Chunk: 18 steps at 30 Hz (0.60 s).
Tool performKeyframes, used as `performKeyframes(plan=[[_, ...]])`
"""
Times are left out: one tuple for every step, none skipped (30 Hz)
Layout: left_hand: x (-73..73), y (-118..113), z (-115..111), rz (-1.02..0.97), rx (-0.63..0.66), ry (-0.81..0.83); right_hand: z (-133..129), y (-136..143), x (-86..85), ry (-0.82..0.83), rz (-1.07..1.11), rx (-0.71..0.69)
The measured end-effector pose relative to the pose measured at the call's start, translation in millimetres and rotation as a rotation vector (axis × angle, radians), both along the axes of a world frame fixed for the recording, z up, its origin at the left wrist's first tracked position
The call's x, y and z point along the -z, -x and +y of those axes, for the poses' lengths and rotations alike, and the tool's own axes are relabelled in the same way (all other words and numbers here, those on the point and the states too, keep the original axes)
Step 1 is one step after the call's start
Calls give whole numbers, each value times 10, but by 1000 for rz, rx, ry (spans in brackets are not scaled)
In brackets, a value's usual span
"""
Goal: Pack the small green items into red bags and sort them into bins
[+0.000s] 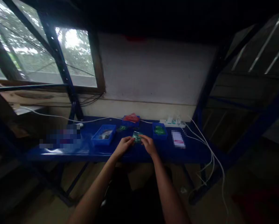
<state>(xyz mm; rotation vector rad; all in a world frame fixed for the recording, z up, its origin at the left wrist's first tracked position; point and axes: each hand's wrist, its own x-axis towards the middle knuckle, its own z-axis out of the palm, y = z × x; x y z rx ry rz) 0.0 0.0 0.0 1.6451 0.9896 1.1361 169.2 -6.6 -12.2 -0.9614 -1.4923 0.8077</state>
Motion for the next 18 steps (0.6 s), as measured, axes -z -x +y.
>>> performKeyframes(plan=[[12,-2,10,-12,5,20,-6,5,10,12,-1,2],[24,-4,21,-26,10,35,-10,10,21,23,-1,3],[35,-7,31,-42,15,46,-11,15,32,31,0,2],[44,-10,40,-60,21,53,-8,19,44,37,3,0],[52,-14,48,-84,28,55,-2,22,56,44,8,-6],[58,-17,55,-107,34,51,8,25,69,47,14,-12],[62,-21,60,-125,40,45,19,27,82,45,21,-17],[65,-23,64,-138,41,35,30,28,95,39,27,-19],[68,-25,66,-145,38,24,41,28,106,33,32,-21],[70,-24,66,-144,33,14,49,28,117,30,37,-20],[72,-22,66,-138,29,9,56,28,125,29,43,-18],[74,-19,65,-128,24,7,61,28,132,30,51,-13],[76,-14,64,-120,17,6,64,29,136,31,60,-7],[79,-9,64,-111,12,5,66,30,139,34,69,0],[82,-3,64,-104,8,3,68,31,139,40,77,5],[86,1,65,-100,5,1,70,33,138,47,79,8],[90,6,68,-97,3,-1,72,34,135,56,76,7],[95,9,71,-96,6,-2,73,36,131,63,64,3]])
